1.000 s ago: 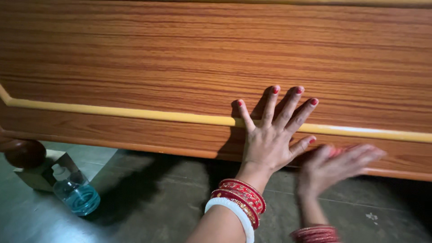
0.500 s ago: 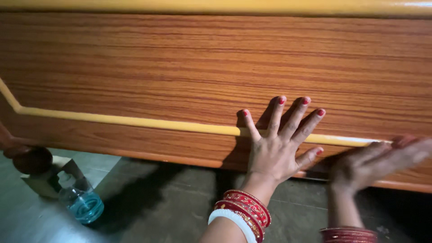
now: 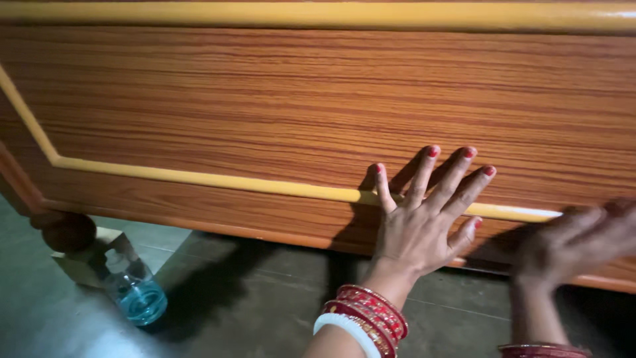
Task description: The person wipes the wooden side panel of a bed frame using a pink cloth. They move the cloth back and forth along the surface, covering different sections of the panel.
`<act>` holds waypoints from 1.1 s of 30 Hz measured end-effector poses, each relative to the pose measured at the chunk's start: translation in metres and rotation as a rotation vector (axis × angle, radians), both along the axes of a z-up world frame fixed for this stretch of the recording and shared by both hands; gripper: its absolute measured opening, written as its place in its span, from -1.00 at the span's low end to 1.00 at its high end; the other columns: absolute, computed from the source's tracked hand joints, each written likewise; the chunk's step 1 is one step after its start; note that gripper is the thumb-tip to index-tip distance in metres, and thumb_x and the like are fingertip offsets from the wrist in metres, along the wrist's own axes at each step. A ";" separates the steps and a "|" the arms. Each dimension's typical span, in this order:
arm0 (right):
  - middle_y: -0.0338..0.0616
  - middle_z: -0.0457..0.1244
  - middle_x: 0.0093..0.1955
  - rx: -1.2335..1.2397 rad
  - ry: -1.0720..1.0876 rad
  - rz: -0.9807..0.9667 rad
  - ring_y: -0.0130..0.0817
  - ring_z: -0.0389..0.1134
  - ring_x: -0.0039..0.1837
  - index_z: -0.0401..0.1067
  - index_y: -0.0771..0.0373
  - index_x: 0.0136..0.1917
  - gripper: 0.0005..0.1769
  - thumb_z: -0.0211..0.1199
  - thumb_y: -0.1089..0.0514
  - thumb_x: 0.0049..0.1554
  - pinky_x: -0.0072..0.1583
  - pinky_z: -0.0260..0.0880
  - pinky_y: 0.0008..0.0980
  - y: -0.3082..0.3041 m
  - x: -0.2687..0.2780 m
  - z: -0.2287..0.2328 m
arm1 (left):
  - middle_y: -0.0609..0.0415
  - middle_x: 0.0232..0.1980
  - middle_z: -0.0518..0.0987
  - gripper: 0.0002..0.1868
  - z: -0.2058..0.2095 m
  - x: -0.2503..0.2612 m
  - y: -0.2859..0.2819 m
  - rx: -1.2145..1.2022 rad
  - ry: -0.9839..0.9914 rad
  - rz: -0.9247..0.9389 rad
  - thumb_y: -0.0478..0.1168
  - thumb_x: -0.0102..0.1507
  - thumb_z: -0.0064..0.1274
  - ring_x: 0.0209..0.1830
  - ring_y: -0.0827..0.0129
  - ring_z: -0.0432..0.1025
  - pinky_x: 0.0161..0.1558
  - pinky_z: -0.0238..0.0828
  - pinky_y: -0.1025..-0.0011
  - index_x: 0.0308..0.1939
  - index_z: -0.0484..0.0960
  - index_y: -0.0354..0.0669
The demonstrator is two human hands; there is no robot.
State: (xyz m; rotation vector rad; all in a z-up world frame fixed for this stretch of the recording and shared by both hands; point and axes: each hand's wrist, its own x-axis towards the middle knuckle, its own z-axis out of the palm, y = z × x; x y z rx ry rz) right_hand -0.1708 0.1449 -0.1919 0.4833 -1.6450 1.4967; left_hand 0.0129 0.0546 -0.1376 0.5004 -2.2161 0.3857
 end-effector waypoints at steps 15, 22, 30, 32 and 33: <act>0.24 0.11 0.47 0.315 -0.242 0.055 0.10 0.10 0.49 0.12 0.29 0.62 -0.36 -0.28 -0.15 0.49 0.47 -0.02 -0.03 -0.026 0.053 0.006 | 0.25 0.72 -0.27 -0.19 0.006 0.099 -0.080 0.006 0.061 0.215 0.55 0.30 -0.32 0.74 0.11 -0.40 0.40 -0.68 -0.67 0.60 -0.04 0.65; 0.07 -0.39 0.81 0.371 0.246 0.133 0.06 -0.48 0.80 -0.22 0.16 0.77 -0.21 -0.27 -0.23 0.43 0.60 -0.76 0.20 -0.088 0.126 -0.010 | 0.24 0.72 -0.28 0.01 0.013 0.109 -0.077 0.108 -0.030 0.178 0.70 0.13 -0.37 0.73 0.09 -0.42 0.35 -0.72 -0.67 0.61 -0.04 0.60; 0.00 -0.35 0.80 0.766 0.377 0.186 -0.04 -0.43 0.80 -0.16 0.08 0.69 -0.25 -0.07 -0.06 0.32 0.61 -0.75 0.27 -0.113 0.169 -0.047 | 0.24 0.75 -0.35 0.02 0.019 0.117 -0.075 0.086 -0.107 0.225 0.73 0.18 -0.43 0.76 0.10 -0.44 0.36 -0.74 -0.65 0.65 -0.13 0.61; 0.01 -0.36 0.79 0.746 0.376 0.177 -0.05 -0.42 0.80 -0.18 0.10 0.69 -0.21 -0.04 -0.04 0.28 0.61 -0.73 0.31 -0.081 0.147 -0.057 | 0.24 0.75 -0.36 0.04 0.019 0.116 -0.075 0.093 -0.126 0.240 0.75 0.17 -0.45 0.76 0.09 -0.45 0.36 -0.73 -0.65 0.66 -0.16 0.61; 0.06 -0.37 0.77 0.654 0.336 0.244 0.00 -0.43 0.78 -0.23 0.21 0.71 -0.13 -0.02 -0.08 0.27 0.58 -0.72 0.36 -0.068 0.136 -0.062 | 0.25 0.74 -0.37 0.06 0.020 0.116 -0.075 0.103 -0.137 0.243 0.76 0.16 -0.46 0.76 0.10 -0.45 0.36 -0.73 -0.65 0.66 -0.18 0.60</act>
